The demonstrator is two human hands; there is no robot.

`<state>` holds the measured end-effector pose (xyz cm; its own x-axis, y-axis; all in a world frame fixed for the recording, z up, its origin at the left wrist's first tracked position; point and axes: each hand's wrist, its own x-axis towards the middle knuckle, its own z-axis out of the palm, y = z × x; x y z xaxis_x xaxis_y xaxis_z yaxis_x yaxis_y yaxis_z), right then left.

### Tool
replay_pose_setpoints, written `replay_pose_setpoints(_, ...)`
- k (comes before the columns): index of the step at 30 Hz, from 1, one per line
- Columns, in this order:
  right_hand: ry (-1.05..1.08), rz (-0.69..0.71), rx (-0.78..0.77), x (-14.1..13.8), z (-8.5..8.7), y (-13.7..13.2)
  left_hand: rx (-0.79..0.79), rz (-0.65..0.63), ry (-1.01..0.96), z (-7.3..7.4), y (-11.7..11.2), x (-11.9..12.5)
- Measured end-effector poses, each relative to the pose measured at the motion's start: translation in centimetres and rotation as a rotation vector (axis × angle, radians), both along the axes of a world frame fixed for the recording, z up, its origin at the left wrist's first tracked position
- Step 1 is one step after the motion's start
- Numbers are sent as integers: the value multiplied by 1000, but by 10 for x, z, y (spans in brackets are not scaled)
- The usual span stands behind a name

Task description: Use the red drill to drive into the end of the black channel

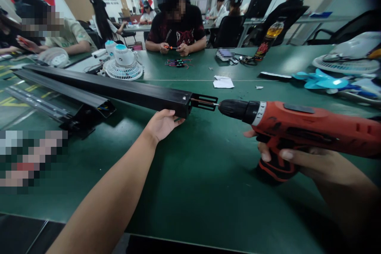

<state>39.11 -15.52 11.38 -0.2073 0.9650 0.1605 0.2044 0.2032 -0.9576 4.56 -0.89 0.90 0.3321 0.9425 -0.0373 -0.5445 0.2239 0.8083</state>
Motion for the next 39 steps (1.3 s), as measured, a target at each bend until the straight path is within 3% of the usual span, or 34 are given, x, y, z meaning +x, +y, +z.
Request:
replay_pose_setpoints(7, 99, 4, 29, 5, -8, 0, 0, -10, -9, -2, 2, 0)
replay_pose_setpoints(22, 154, 75, 28, 3, -8, 1, -12, -18, -34, -2, 1, -1)
replay_pose_setpoints(31, 104, 25, 46, 1, -4, -1, 26, -22, -53, -11, 4, -3)
replay_pose_setpoints(39, 72, 102, 24, 3, -3, 1, 42, -20, -58, -16, 7, -5)
